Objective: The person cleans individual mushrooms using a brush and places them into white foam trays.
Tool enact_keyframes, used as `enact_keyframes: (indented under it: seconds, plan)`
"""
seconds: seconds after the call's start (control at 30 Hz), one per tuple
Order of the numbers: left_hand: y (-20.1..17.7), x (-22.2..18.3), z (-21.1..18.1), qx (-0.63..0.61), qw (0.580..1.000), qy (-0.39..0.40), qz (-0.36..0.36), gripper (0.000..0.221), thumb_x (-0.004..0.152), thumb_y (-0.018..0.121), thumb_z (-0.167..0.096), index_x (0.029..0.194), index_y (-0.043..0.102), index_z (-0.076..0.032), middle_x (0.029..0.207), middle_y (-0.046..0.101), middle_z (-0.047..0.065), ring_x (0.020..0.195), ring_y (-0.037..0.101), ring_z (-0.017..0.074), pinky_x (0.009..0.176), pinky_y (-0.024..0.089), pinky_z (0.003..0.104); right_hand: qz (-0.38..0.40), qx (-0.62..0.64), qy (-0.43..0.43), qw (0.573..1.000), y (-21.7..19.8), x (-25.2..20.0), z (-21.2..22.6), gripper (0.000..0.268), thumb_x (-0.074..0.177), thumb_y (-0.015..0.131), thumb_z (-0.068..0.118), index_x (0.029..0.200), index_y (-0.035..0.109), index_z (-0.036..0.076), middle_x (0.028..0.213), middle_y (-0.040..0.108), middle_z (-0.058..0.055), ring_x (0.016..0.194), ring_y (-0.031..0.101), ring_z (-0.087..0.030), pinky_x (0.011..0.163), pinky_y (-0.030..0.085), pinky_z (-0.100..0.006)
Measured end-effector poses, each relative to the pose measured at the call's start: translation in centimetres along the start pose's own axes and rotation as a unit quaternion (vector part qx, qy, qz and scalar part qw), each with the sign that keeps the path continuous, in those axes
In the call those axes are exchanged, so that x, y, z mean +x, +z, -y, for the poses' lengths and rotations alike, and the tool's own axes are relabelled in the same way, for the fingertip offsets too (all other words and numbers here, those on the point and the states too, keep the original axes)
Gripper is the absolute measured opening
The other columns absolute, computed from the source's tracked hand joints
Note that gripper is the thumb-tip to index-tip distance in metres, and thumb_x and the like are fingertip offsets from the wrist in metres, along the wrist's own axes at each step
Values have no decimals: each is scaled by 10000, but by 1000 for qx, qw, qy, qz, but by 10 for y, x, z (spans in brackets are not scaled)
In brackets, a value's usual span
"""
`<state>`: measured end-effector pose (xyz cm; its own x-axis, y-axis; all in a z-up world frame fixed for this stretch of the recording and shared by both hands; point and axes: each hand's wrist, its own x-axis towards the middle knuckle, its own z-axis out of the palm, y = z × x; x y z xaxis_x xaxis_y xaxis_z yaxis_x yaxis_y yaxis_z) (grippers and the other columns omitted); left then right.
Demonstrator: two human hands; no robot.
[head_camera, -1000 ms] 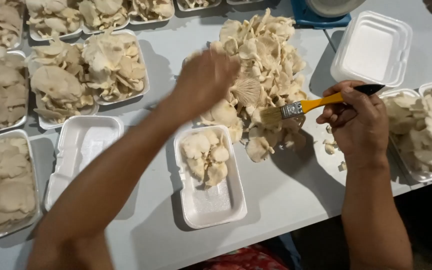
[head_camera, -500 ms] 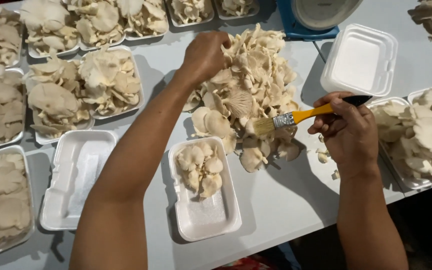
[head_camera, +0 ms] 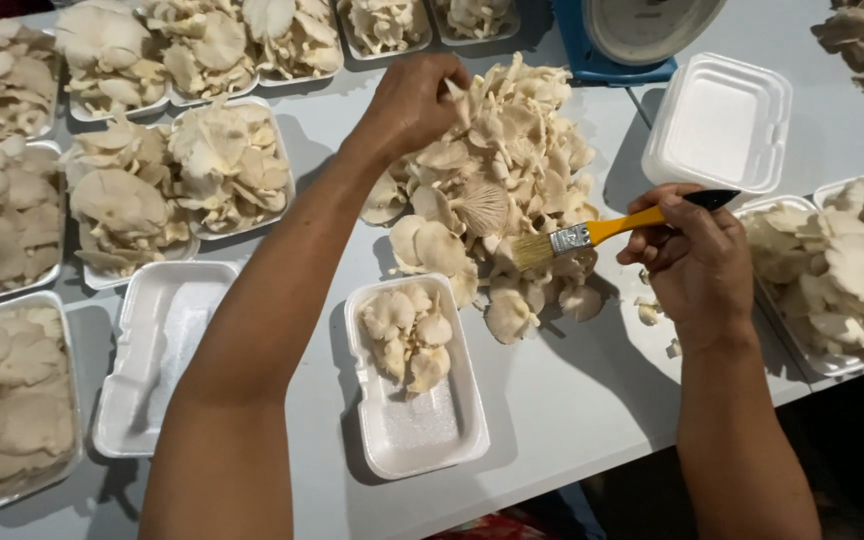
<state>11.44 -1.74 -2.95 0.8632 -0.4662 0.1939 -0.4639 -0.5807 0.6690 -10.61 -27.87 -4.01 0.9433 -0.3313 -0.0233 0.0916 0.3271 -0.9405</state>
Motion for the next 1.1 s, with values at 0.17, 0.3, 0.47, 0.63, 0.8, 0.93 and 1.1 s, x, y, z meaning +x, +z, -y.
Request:
enact_keyframes:
  seconds: [0.17,0.3,0.47,0.63,0.8,0.93,1.1]
  plan:
    - [-27,-19,-35,-37,999,-26,22,134,918,647,-168,963,769,-137,894,750,21,783,669,136,687,543,333,-2,-2,-3,1000,-3,1,0,134,950,673,171,962,696,40,966,713,-156,565,634,-186,559,633,-294]
    - [-40,-52,-65,-59,997,-36,41,125,848,677,-100,891,794,-88,829,767,42,638,625,106,554,516,266,-5,2,-2,1000,-6,4,-4,139,932,672,180,947,685,42,962,703,-152,562,634,-192,547,626,-305]
    - [-41,-108,-80,-25,998,2,62,230,938,576,-82,1090,749,-70,1095,745,142,777,685,174,663,564,286,-29,-30,7,999,0,0,0,145,912,642,173,923,684,34,921,715,-151,525,613,-187,495,573,-258]
    - [-40,-170,-102,-58,990,-58,114,239,968,544,-13,1138,710,-40,864,750,134,443,507,82,392,440,180,-20,-48,2,999,-1,0,-2,132,930,617,180,924,682,65,913,721,-127,521,629,-198,464,505,-211]
    - [-21,-202,-100,90,986,-47,130,345,965,530,78,1260,667,-37,941,719,189,745,715,226,608,651,273,-1,-54,-2,999,1,-3,-1,124,964,601,165,936,688,82,938,718,-106,550,636,-198,509,560,-231]
    - [18,-211,-79,156,982,58,88,262,879,549,244,1057,641,75,755,566,154,572,589,294,439,504,386,-22,-44,-1,999,4,-5,-1,93,933,636,172,910,674,90,929,710,-109,547,584,-187,532,578,-266]
    - [48,-213,-60,257,960,111,23,321,686,563,258,827,593,-29,757,564,147,595,560,338,517,484,454,-23,-36,2,999,4,-5,-1,81,939,629,152,919,683,95,936,714,-115,564,611,-186,522,593,-266]
